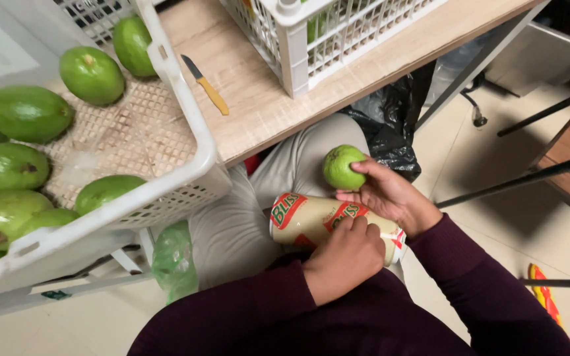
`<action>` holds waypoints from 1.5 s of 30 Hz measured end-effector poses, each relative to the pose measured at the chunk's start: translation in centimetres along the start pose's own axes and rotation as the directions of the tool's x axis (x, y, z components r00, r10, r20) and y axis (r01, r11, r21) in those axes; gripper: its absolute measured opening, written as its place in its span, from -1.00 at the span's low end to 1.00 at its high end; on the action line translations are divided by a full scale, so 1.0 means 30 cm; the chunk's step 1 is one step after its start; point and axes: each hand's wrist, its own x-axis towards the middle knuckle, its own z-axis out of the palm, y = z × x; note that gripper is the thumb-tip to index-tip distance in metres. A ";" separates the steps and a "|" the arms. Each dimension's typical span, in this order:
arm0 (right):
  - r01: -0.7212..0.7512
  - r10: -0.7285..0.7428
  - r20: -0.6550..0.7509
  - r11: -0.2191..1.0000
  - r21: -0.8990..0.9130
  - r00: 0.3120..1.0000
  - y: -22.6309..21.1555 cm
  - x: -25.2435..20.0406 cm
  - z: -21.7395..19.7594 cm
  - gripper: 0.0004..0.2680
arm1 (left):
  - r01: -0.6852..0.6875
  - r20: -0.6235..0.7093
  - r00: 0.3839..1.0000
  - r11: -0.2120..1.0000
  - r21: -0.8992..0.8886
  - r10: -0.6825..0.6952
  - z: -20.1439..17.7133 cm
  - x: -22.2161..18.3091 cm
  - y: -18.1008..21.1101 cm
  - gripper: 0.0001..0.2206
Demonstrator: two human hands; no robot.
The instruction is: Wrapping individual guavas in plastic film and placing them into a storage crate.
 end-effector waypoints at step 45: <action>0.473 -0.178 0.448 0.506 -0.721 0.876 -0.008 -0.168 -0.012 -0.54 | 0.081 -0.437 0.884 0.975 -0.208 -0.167 -0.218 -0.033 -0.115 -0.92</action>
